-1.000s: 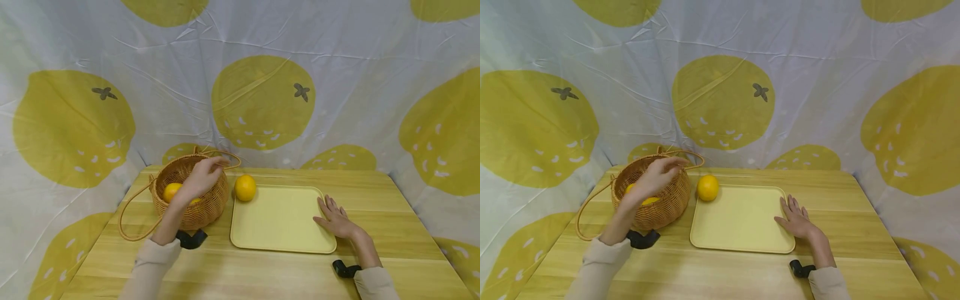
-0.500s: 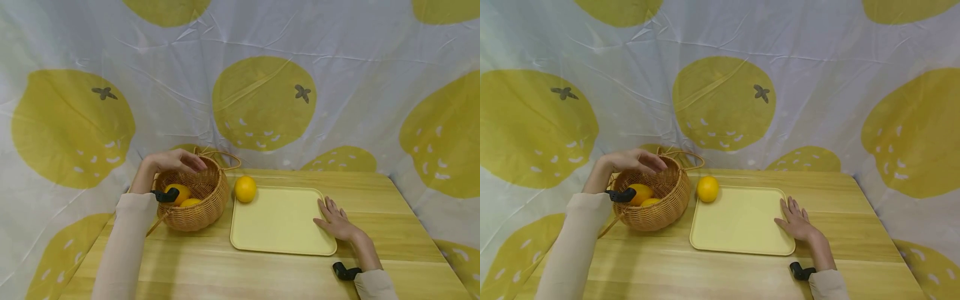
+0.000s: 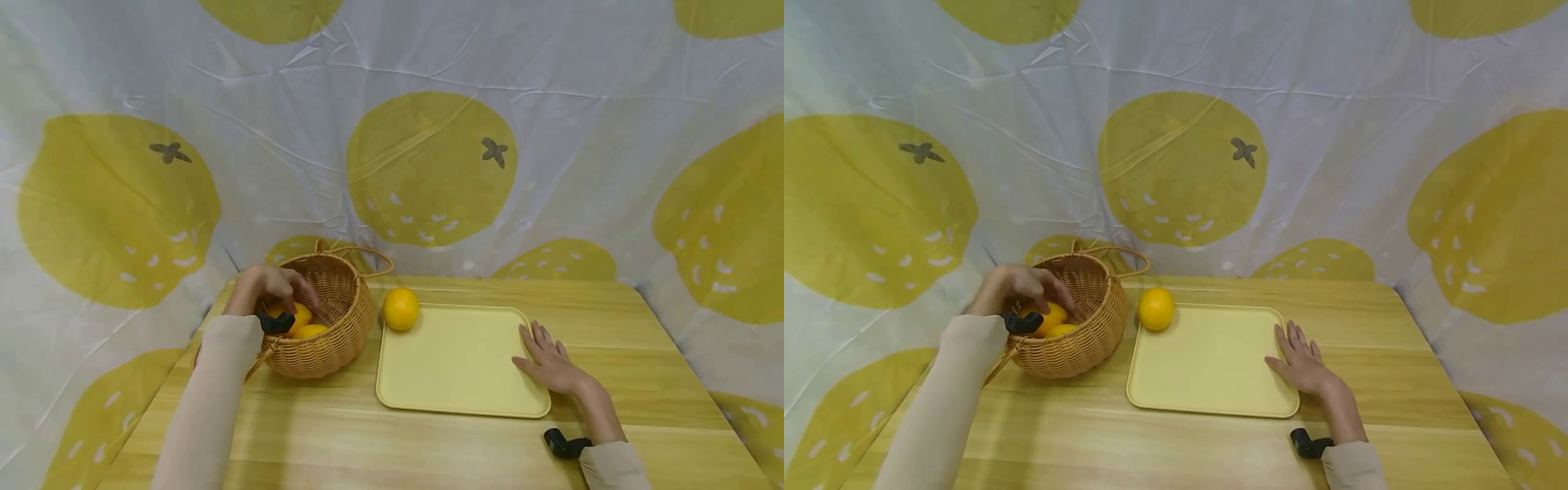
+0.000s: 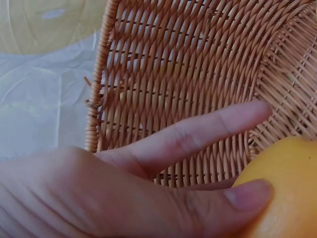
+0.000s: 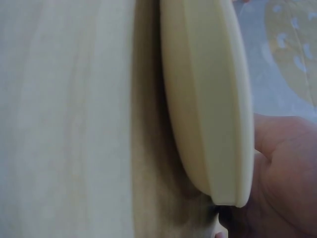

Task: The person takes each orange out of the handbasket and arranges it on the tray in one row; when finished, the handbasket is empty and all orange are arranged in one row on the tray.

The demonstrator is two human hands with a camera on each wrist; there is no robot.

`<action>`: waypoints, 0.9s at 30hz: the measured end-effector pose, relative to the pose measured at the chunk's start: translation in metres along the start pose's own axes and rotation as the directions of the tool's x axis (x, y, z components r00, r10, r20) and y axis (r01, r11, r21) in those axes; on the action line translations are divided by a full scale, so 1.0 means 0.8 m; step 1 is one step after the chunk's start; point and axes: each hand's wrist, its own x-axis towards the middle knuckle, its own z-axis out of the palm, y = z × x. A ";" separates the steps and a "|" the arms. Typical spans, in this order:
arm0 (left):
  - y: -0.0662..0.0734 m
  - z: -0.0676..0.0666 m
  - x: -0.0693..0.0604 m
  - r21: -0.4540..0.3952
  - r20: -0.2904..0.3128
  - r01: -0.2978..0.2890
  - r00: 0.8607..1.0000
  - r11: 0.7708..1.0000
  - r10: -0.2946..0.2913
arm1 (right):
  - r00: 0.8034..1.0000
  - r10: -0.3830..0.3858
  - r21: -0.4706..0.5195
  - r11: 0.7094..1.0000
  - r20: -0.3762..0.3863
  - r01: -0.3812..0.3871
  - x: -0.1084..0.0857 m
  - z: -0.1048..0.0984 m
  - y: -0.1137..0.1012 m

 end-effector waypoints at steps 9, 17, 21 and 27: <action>-0.007 0.002 0.007 0.014 0.011 0.020 1.000 1.000 -0.021 | 1.000 -0.004 0.000 1.000 -0.004 0.004 0.002 -0.001 -0.002; -0.011 0.005 0.006 0.035 -0.032 0.026 0.999 0.999 -0.025 | 1.000 -0.007 0.000 1.000 -0.001 0.007 0.003 -0.001 -0.003; -0.013 0.007 0.006 0.031 -0.047 0.029 0.998 0.999 -0.028 | 1.000 -0.006 0.004 1.000 -0.001 0.006 0.003 0.000 -0.004; -0.011 0.011 0.011 0.045 -0.138 -0.088 0.986 0.995 0.094 | 1.000 -0.007 0.003 1.000 -0.005 0.007 0.002 -0.001 -0.003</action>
